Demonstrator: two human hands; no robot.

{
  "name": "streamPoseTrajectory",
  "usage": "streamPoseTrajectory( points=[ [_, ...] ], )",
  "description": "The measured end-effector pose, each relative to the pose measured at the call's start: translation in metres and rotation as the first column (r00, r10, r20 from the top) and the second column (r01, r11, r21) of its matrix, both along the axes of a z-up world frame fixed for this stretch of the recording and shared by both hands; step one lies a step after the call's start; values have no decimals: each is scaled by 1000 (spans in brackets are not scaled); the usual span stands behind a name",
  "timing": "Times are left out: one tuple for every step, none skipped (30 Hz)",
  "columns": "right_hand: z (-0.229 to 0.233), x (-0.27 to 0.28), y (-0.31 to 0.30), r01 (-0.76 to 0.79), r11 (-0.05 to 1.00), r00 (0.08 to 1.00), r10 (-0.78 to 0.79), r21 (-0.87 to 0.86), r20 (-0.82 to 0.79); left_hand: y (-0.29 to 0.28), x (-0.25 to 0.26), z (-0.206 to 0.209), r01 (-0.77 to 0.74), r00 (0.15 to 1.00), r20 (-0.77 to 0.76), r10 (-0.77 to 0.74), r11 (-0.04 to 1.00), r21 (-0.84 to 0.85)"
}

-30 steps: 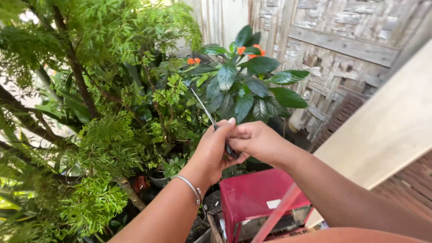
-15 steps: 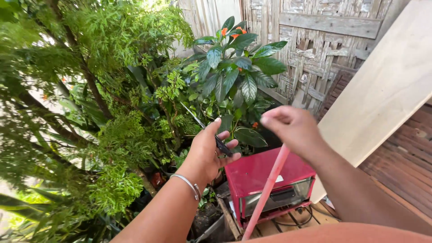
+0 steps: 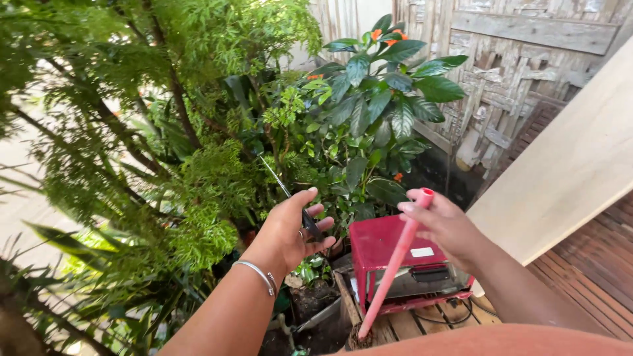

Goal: Pruning and trimming plants in an outdoor garden using scissors and then cleaning up with a broom.

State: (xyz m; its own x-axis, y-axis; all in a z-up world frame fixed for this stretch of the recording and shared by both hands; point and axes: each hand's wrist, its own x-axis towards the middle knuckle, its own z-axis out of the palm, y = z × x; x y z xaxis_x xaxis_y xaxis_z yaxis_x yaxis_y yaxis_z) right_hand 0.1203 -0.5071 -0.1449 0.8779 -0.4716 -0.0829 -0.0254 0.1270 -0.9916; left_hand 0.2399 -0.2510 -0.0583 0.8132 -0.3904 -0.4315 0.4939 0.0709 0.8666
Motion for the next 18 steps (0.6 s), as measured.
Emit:
streamPoseTrajectory(
  points=[
    [-1, 7, 3, -12, 1000, 1000, 12, 2, -1, 6, -3, -1, -12, 1000, -1, 12, 1000, 2],
    [-4, 14, 7, -77, 997, 997, 77, 15, 33, 12, -6, -2, -18, 1000, -22, 18, 1000, 23],
    [-5, 21, 12, -142, 990, 988, 140, 26, 68, 19, -9, -3, -23, 999, -44, 25, 999, 45],
    [1, 22, 19, -156, 987, 986, 154, 27, 65, 26, -11, -4, -37, 998, -47, 39, 998, 46],
    [7, 24, 26, -171, 985, 984, 170, 8, 57, 33, -13, -5, -34, 998, -47, 37, 998, 60],
    [14, 25, 33, -185, 983, 981, 185, -12, 49, 41, -15, -6, -31, 998, -46, 34, 997, 74],
    [15, 27, 38, -199, 980, 979, 199, -12, 47, 48, -19, -5, -44, 998, -48, 48, 996, 73],
    [16, 28, 42, -205, 977, 977, 207, -50, 41, 55, -22, -3, -49, 997, -55, 54, 995, 84],
    [17, 30, 47, -212, 973, 976, 215, -87, 35, 62, -25, -2, -54, 996, -63, 60, 994, 95],
    [19, 29, 51, -215, 973, 975, 218, -87, 34, 68, -26, -2, -57, 996, -64, 63, 994, 95],
    [20, 28, 56, -215, 972, 975, 219, -99, 34, 73, -28, -3, -59, 995, -71, 67, 993, 106],
    [22, 25, 60, -211, 971, 976, 216, -112, 32, 78, -30, -4, -57, 995, -81, 67, 992, 115],
    [23, 22, 66, -211, 971, 976, 215, -114, 29, 83, -31, -7, -56, 994, -83, 65, 992, 112],
    [25, 18, 71, -213, 970, 975, 219, -116, 41, 87, -32, -9, -49, 994, -88, 58, 993, 107],
    [28, 14, 77, -216, 969, 973, 223, -117, 52, 91, -34, -11, -42, 994, -92, 51, 994, 101],
    [30, 10, 81, -212, 969, 974, 219, -126, 51, 94, -37, -12, -38, 995, -92, 46, 995, 93],
    [32, 5, 87, -212, 969, 974, 220, -125, 51, 98, -41, -14, -13, 995, -97, 22, 996, 91],
    [34, 0, 94, -211, 970, 974, 219, -124, 51, 102, -45, -15, 14, 995, -102, -5, 996, 89]
  ],
)
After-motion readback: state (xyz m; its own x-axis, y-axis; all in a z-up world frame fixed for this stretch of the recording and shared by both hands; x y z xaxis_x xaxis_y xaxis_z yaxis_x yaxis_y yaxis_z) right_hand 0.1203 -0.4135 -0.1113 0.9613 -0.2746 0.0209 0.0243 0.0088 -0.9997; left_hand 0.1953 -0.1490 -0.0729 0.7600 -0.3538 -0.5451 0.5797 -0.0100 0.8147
